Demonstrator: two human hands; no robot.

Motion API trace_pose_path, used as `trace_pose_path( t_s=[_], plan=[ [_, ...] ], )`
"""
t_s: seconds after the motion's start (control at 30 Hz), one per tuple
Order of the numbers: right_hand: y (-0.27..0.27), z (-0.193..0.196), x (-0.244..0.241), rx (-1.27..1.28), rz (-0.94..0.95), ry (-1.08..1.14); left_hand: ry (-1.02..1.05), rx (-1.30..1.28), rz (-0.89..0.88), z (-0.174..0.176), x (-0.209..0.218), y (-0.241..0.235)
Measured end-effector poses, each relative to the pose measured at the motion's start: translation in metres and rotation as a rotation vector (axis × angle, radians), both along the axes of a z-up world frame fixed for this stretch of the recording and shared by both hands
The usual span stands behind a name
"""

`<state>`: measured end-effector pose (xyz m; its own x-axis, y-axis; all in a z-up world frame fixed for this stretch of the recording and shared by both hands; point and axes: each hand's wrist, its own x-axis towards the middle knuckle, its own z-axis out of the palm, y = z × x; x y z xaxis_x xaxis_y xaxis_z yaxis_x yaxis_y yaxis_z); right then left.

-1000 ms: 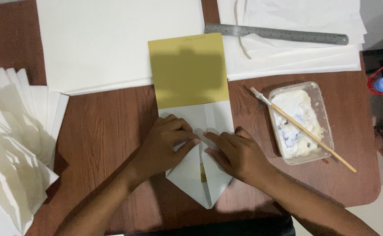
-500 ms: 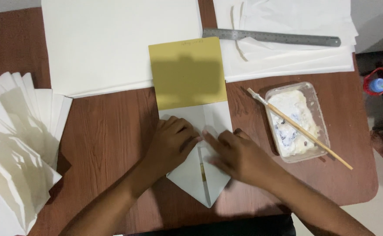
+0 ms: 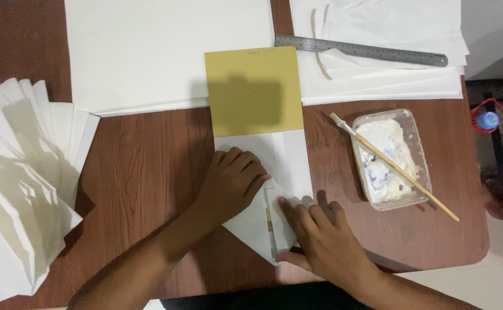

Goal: The person applies a white paste to the edge of a yellow paper using a brush, then folds a white paper over the glued area and presses it down to adhere. The person repeats the gluing and folding process on another section of the paper.

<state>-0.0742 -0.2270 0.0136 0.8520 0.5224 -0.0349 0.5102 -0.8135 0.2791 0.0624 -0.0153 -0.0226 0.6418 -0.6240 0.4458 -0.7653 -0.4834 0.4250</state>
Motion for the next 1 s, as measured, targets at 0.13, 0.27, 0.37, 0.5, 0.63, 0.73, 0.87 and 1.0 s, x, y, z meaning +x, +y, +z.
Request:
trace_pose_path(
  t_s=[0.13,0.27,0.37,0.5,0.63,0.73,0.87,1.0],
  plan=[
    [0.001,0.003,0.0,-0.01,0.029,0.017,0.003,0.013,-0.009,0.0,0.0,0.0],
    [0.001,0.008,0.008,0.071,0.033,-0.002,0.037,0.0,-0.015,-0.002,0.0,0.001],
    [0.002,0.004,0.011,0.112,0.019,-0.007,0.135,-0.019,-0.014,-0.001,0.0,0.002],
    [0.004,0.001,0.01,0.173,-0.027,-0.025,0.169,-0.048,-0.021,0.003,-0.001,0.002],
    [0.003,-0.003,0.01,0.183,-0.051,-0.042,0.166,-0.004,-0.028,0.001,0.003,0.001],
    [0.002,0.0,0.013,0.234,-0.025,-0.057,0.291,-0.055,-0.009,-0.001,0.003,0.004],
    [0.0,0.001,0.023,0.337,-0.043,0.055,0.308,-0.074,-0.042,-0.001,0.004,0.007],
    [-0.002,0.002,0.038,0.618,-0.018,0.174,0.242,-0.065,-0.07,-0.003,0.007,0.008]
  ],
)
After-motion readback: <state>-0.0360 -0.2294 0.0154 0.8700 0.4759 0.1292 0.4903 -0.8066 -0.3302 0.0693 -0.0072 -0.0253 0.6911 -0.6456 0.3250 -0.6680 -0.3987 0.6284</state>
